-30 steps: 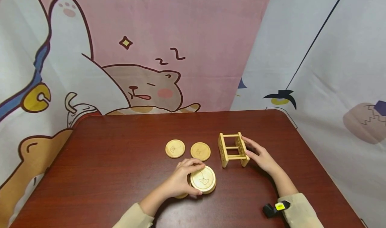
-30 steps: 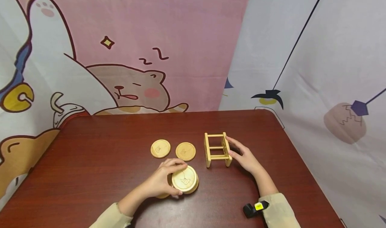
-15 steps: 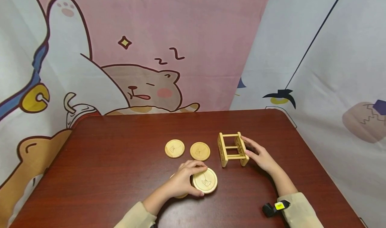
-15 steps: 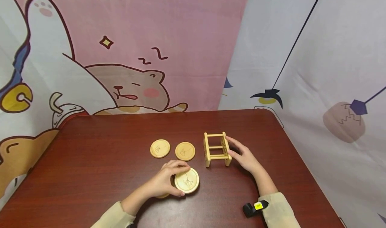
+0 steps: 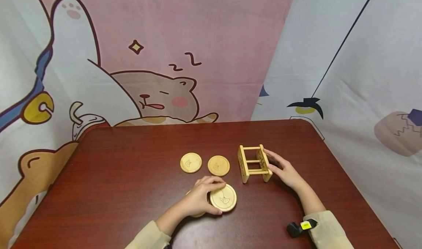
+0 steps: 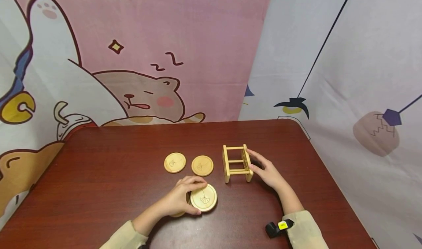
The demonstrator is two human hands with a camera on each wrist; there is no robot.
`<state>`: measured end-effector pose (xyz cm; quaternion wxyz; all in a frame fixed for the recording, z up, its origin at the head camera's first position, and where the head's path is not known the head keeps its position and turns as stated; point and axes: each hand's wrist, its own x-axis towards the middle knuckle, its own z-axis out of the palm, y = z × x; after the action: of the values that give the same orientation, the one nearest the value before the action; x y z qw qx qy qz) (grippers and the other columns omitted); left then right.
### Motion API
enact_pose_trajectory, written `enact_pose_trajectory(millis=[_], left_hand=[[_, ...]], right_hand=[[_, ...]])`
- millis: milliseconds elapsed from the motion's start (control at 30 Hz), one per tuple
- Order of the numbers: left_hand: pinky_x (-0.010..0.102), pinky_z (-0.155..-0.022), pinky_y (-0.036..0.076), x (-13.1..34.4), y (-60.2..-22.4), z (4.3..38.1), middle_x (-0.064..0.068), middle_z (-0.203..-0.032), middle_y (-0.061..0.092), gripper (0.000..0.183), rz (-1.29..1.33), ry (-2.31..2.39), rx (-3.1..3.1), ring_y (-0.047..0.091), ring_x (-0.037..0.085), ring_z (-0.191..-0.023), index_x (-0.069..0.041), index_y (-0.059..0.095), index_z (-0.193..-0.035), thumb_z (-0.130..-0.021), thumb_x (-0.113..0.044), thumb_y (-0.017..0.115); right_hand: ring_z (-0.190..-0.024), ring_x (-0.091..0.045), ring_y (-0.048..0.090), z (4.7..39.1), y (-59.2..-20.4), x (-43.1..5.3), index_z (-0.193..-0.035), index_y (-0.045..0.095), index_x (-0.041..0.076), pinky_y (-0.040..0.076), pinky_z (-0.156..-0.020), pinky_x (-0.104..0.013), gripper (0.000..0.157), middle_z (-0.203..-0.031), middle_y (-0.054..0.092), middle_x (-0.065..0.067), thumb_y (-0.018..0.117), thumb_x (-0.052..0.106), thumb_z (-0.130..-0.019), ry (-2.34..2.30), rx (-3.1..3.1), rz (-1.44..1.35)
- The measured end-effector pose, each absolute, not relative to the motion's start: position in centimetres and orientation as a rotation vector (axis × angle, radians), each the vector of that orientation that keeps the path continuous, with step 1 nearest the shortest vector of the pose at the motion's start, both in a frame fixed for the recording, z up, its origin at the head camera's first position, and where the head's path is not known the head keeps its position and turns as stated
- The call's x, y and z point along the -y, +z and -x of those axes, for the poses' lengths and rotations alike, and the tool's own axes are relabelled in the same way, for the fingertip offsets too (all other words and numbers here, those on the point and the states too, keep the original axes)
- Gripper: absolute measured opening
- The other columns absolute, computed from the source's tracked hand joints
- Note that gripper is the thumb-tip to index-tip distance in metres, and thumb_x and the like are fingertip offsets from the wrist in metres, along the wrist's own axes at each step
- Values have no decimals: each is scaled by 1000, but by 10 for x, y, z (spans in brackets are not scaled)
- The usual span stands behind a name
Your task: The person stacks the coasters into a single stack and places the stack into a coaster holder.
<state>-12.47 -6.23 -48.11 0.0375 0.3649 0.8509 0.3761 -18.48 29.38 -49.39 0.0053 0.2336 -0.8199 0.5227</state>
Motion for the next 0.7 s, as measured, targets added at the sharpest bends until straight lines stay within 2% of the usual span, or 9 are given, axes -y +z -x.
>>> enact_pose_trajectory(millis=[333,700], left_hand=[[39,-101,29,63,-483,124,-8,-133,51,81,-1122,1157,-2609,40,10,-122,-13,60,-131,-59,-31,90],[47,-102,26,75,-476,123,-7,-137,48,89,-1073,1257,-2561,38,14,-125,-10,55,-135,-58,-33,92]], right_hand=[[-120,2,43,185,-493,-294,-146,36,4,37,-91,-16,52,-139,45,-23,52,2,-97,1643,2554,-737],[-120,3,43,184,-492,-293,-147,36,4,37,-91,-15,52,-138,45,-23,52,2,-97,1641,2561,-730]])
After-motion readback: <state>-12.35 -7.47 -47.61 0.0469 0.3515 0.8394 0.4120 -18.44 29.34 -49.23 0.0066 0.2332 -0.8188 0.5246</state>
